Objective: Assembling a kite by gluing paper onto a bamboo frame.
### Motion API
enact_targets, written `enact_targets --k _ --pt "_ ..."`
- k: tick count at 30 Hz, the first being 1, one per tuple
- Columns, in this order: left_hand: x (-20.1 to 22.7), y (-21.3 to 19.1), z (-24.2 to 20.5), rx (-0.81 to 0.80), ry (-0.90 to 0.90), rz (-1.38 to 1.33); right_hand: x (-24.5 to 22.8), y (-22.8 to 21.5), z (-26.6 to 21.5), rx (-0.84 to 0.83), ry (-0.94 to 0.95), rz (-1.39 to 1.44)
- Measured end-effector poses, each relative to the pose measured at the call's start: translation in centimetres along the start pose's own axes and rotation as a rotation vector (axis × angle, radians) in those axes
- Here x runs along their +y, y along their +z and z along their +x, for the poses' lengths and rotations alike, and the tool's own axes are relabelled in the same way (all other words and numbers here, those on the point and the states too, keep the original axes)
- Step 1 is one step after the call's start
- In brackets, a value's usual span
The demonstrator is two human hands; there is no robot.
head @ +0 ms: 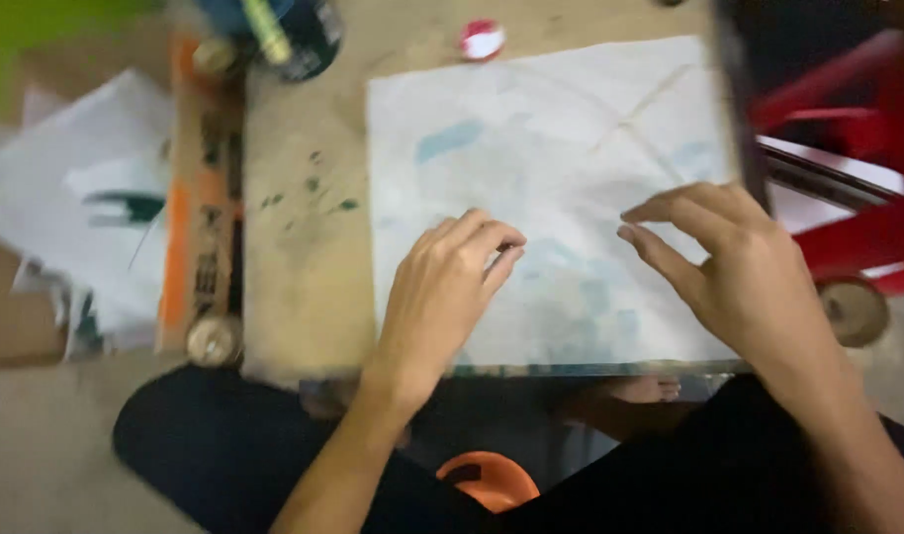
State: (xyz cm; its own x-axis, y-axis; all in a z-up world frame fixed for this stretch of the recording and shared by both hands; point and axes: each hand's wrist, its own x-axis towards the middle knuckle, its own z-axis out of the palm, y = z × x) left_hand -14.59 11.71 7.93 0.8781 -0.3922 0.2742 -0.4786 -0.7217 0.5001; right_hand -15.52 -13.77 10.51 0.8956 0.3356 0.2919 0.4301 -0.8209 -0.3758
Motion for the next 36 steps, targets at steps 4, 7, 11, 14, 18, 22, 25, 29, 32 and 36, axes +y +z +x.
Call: enact_targets --k 4,7,11,14,18,22,25,29,32,36 --pt "-2.4 -1.3 -3.1 0.025 0.032 0.038 0.2 2.5 4.0 -0.141 0.017 -0.099" --pt "-3.3 -0.7 -4.2 0.021 0.058 0.109 3.9 4.1 5.5 -0.081 0.095 -0.193" --pt "-3.6 0.0 -5.1 0.010 0.019 0.166 7.3 5.1 6.1 0.018 0.130 -0.167" --pt "-3.6 0.5 -4.9 0.036 0.024 0.194 7.3 5.9 6.3 0.014 0.097 -0.177" --pt "-3.0 1.5 -3.8 0.066 0.021 0.186 4.4 6.8 6.0 -0.021 0.044 -0.231" --pt "-3.2 3.9 -1.7 0.153 0.060 0.248 3.3 8.6 5.4 -0.044 0.074 -0.180" --pt "-3.5 5.7 -0.2 0.219 0.067 0.350 2.4 8.7 5.4 -0.070 0.079 -0.160" --pt "-3.8 7.0 0.6 0.128 0.085 0.376 2.6 9.5 5.2 -0.012 0.048 -0.204" --pt "-4.0 7.6 1.1 0.129 0.099 0.404 2.7 9.9 5.1 0.058 -0.007 -0.271" --pt "-4.3 7.6 1.3 0.107 0.107 0.439 2.4 10.8 5.1 0.103 -0.001 -0.351"
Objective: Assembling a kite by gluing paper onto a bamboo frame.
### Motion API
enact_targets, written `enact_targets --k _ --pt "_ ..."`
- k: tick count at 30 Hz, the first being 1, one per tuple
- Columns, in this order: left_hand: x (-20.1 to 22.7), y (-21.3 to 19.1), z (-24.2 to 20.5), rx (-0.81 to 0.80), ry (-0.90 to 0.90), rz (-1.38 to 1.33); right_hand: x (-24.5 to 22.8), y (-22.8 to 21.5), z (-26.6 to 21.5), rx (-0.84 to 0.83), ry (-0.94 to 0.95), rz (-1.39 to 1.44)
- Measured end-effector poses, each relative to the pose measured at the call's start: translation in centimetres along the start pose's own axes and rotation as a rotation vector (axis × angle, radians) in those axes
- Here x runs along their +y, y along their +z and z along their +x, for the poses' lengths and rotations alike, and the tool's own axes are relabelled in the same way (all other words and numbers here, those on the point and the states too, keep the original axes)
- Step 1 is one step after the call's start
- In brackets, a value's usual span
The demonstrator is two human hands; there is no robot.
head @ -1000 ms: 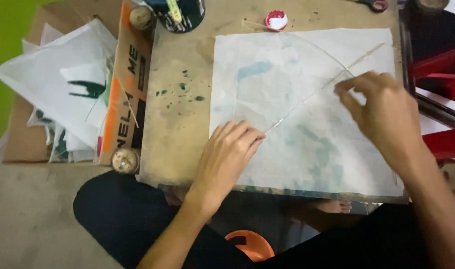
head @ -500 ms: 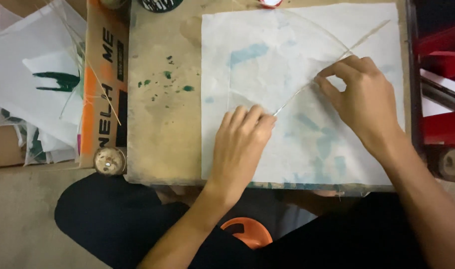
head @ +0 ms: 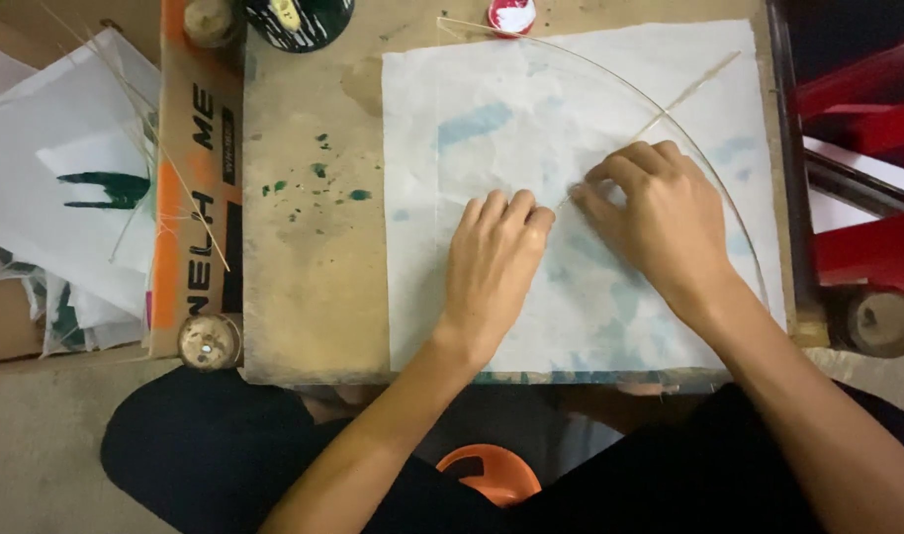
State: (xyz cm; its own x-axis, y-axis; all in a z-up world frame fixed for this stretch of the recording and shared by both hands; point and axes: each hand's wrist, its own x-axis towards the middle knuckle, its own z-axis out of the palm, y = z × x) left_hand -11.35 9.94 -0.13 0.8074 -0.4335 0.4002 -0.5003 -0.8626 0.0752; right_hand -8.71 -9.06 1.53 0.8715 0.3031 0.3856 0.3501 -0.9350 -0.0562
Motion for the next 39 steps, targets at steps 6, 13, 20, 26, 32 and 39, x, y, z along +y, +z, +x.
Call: enact_targets --k 6,13,20,26,32,39 --pt "0.5 0.9 0.5 0.039 -0.052 -0.233 -0.6 -0.5 -0.2 -0.121 0.043 0.019" --pt "0.6 1.3 0.4 0.030 -0.055 -0.224 -1.0 -1.0 0.0 -0.155 0.043 -0.004" --pt "0.4 1.2 0.2 0.011 -0.044 -0.236 -1.4 -0.6 0.1 -0.167 0.076 -0.027" --pt "0.0 0.5 -0.1 -0.022 -0.034 -0.254 -1.4 -0.3 0.0 -0.159 0.098 -0.023" --pt "0.0 1.0 -0.5 -0.040 -0.023 -0.238 -1.6 -0.5 -0.1 -0.148 0.107 0.031" --pt "0.2 0.8 0.0 -0.051 0.023 -0.199 -0.4 0.6 -0.6 -0.055 0.093 0.024"
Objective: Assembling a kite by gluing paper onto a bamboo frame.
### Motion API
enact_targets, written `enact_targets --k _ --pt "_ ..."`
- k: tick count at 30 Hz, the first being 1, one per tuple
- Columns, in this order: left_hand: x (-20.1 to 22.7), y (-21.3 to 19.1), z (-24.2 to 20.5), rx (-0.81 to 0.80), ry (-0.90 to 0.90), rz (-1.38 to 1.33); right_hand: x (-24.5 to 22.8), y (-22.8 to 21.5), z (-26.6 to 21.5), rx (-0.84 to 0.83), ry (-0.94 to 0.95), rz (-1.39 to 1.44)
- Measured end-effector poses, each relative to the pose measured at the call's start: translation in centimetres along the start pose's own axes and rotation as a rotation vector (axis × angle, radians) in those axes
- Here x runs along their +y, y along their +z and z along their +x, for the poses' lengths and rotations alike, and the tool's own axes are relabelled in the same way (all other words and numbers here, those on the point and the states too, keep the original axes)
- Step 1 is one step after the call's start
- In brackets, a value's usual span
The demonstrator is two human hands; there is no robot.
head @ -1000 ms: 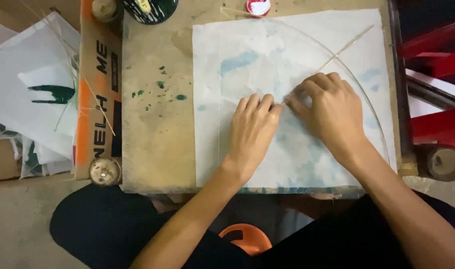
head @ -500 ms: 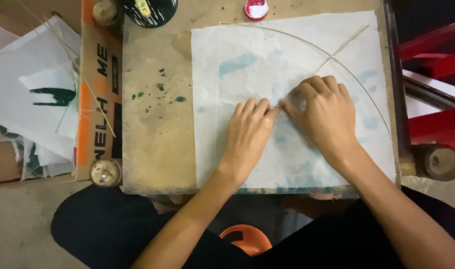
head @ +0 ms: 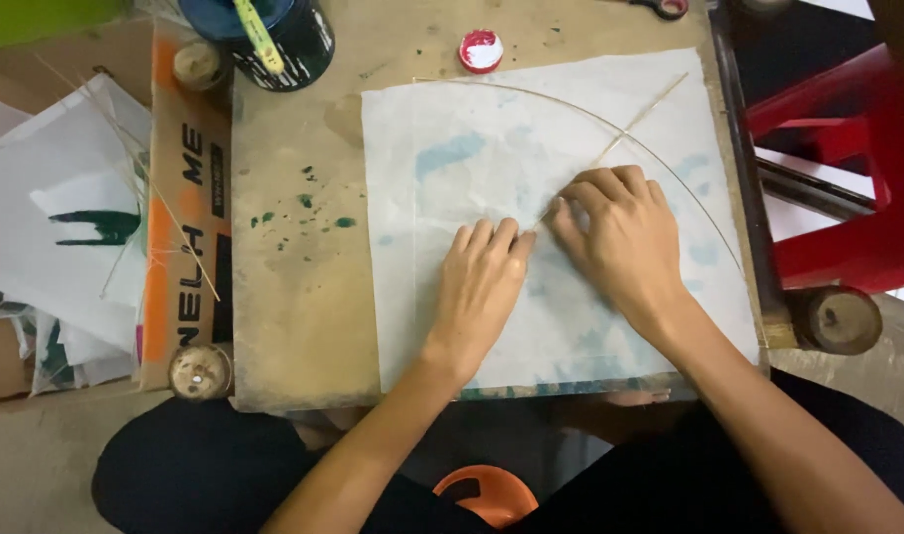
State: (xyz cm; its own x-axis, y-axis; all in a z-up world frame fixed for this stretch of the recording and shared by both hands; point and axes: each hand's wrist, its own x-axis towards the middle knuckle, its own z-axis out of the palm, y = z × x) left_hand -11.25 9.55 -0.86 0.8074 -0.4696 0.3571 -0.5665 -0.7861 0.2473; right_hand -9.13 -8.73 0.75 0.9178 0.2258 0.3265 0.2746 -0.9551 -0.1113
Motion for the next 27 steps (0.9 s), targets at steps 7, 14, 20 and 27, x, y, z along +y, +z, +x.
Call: enact_targets --k 7,14,20,27 --pt "-0.1 1.6 -0.1 0.046 0.011 0.023 1.5 -0.4 0.7 0.063 0.004 -0.105" --pt "0.0 0.8 0.0 0.079 0.019 0.041 3.6 0.0 1.1 0.047 -0.047 -0.126" --pt "0.2 0.3 0.1 0.077 0.025 0.043 5.6 0.4 1.7 0.059 -0.048 -0.056" --pt "0.5 -0.5 0.0 0.052 0.026 0.015 5.9 0.5 2.1 -0.002 0.018 0.018"
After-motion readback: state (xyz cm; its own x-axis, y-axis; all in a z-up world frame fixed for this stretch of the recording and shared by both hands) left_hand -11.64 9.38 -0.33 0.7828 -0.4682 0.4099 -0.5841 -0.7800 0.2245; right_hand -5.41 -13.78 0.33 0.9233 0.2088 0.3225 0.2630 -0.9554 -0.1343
